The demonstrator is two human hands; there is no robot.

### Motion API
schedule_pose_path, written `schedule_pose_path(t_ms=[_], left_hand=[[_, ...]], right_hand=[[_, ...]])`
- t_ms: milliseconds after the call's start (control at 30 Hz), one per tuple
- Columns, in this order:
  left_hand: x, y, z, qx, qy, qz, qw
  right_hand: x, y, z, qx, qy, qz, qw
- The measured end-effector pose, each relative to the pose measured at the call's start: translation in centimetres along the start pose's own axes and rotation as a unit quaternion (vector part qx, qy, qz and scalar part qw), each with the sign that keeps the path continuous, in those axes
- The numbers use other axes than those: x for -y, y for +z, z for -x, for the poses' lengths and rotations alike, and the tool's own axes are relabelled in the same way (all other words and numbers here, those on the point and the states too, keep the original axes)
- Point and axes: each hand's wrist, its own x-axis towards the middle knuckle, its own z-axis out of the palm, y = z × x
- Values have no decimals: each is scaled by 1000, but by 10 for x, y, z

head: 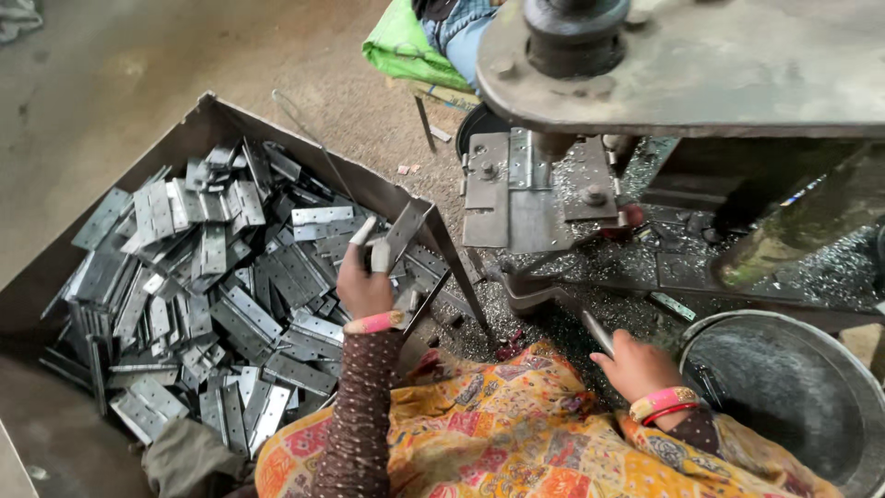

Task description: The person sits on the floor and repeatedly picks up metal plates from a bin, places them into a press machine, and operates the lever to process them. The person then removes the processed plates and places them back into the bin.

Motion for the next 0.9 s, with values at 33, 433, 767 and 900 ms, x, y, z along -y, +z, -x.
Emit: schedule_pose_path(t_ms=[33,433,767,900], left_hand=[[-15,5,0,-15,52,27,998],[-59,106,28,282,135,-331,891],[-80,102,70,303,228,-346,858],[-89,131,75,287,211,-286,889]], right_hand=[[-1,3,0,-4,1,13,1000],[6,-4,3,-12,-3,-26,1000],[34,-66,-12,103,34,0,994],[41,-84,-16,105,14,20,994]])
